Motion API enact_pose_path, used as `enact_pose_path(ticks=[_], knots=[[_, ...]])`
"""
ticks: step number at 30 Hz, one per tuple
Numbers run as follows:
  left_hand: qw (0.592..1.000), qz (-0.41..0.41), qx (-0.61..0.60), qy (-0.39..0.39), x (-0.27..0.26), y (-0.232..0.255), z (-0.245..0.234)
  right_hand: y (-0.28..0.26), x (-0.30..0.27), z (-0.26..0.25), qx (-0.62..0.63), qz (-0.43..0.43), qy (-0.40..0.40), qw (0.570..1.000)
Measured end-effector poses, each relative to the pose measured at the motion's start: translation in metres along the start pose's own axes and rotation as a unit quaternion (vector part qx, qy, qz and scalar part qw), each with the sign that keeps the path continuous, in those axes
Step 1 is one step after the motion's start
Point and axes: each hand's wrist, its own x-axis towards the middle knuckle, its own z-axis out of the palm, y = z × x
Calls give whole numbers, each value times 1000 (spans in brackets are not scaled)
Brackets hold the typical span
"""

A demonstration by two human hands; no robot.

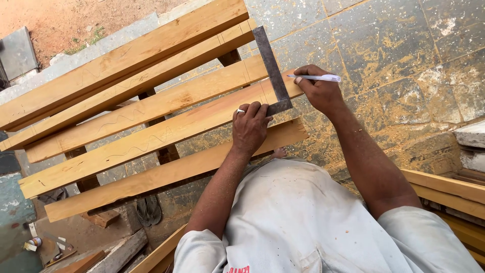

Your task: Marking lines on wooden beams using a square and a pen.

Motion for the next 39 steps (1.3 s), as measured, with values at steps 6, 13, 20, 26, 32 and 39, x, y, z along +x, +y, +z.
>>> enact_pose_path(ticks=[6, 13, 20, 26, 32, 39], knots=[[1000, -10, -20, -15, -1, -2, 1, -12, 2, -1, -34, -19, -7, 999], [999, -12, -32, -12, 2, -3, -1, -29, 6, -1, -50, -6, -15, 999], [999, -17, -20, -23, 2, -2, 0, -28, 26, 8, -83, -51, -16, 995], [999, -16, -20, -23, 3, -2, -1, -43, 3, -5, -122, 25, -98, 987], [999, -11, -29, -33, 2, -2, -2, -53, 18, -1, -110, 51, -67, 990], [999, -18, -35, -33, 1, -4, 1, -42, -26, -11, -180, 11, -113, 977]])
